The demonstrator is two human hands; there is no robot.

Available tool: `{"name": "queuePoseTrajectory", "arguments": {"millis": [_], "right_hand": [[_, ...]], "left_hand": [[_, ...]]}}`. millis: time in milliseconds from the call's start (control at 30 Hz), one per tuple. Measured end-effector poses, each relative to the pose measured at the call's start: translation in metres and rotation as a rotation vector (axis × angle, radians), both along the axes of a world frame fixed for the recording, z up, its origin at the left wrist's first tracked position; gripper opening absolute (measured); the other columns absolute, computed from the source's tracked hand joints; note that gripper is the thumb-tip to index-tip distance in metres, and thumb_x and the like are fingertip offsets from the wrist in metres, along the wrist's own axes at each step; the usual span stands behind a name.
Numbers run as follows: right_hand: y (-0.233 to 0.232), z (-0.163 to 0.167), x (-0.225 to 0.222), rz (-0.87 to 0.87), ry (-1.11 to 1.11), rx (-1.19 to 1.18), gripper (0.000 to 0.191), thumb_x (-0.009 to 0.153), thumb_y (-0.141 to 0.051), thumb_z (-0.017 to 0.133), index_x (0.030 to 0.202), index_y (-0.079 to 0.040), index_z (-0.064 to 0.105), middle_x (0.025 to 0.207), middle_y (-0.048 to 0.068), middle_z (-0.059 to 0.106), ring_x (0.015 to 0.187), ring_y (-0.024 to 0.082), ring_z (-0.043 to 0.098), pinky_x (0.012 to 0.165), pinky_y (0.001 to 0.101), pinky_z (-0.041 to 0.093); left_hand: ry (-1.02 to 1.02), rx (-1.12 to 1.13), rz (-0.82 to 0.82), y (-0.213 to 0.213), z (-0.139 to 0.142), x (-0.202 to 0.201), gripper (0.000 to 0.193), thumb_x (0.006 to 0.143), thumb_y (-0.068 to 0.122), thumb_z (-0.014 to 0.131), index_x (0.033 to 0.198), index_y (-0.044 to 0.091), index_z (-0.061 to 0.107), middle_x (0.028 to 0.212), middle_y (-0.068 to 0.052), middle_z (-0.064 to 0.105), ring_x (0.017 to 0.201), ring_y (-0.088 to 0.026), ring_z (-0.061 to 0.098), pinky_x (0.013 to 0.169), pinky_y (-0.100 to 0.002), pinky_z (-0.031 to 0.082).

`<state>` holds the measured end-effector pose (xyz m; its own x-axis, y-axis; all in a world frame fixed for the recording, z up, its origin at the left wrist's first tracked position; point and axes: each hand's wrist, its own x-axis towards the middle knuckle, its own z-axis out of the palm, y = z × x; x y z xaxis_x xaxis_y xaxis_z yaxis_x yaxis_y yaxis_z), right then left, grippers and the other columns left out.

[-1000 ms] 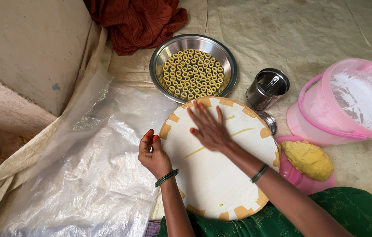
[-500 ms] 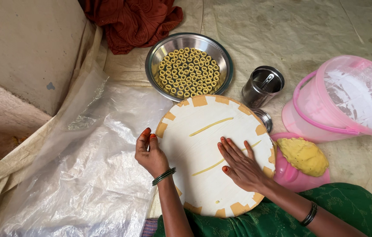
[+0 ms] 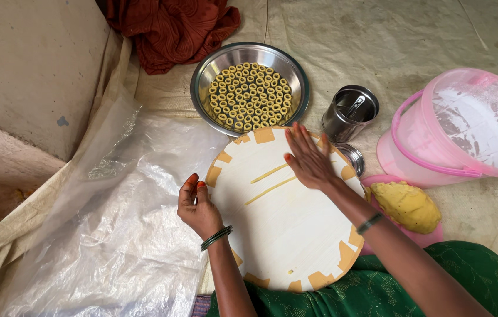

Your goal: The person rolls small pieces of yellow dough into thin ropes on a round board and then joins the ends to form small rings. The rings are placed into a metal bowl nearby.

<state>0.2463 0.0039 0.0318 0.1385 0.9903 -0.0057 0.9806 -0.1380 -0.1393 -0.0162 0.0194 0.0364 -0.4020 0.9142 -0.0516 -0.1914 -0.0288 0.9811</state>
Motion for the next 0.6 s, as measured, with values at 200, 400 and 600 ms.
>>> {"name": "queuePoseTrajectory", "arguments": {"millis": [200,400,600], "right_hand": [[-0.094,-0.040,0.019,0.105,-0.021,0.133,0.070,0.105,-0.049,0.019,0.164,-0.012,0.007,0.172,0.010,0.004,0.157,0.022,0.006,0.120,0.0593,-0.004],[-0.146,-0.051,0.029,0.151,-0.109,0.109,0.074,0.103,-0.053,0.023,0.163,-0.012,0.010,0.171,0.008,0.008,0.156,0.020,0.008,0.119,0.0589,-0.003],[-0.101,-0.029,0.014,0.123,0.028,0.198,0.064,0.105,-0.046,0.036,0.159,-0.012,0.030,0.168,0.011,0.020,0.155,0.023,0.017,0.119,0.0603,0.000]], "left_hand": [[0.013,-0.022,0.001,-0.001,0.004,0.001,0.024,0.093,0.000,0.063,0.116,-0.002,0.071,0.108,-0.010,0.073,0.088,-0.015,0.065,0.076,-0.028,0.053],[0.042,-0.027,0.001,-0.002,0.007,0.002,0.024,0.094,0.001,0.063,0.115,-0.002,0.071,0.110,-0.010,0.073,0.093,-0.016,0.068,0.081,-0.029,0.054],[0.086,-0.037,-0.008,-0.001,0.005,0.004,0.025,0.094,0.001,0.061,0.116,-0.002,0.071,0.111,-0.011,0.074,0.097,-0.018,0.069,0.086,-0.030,0.055]]}}
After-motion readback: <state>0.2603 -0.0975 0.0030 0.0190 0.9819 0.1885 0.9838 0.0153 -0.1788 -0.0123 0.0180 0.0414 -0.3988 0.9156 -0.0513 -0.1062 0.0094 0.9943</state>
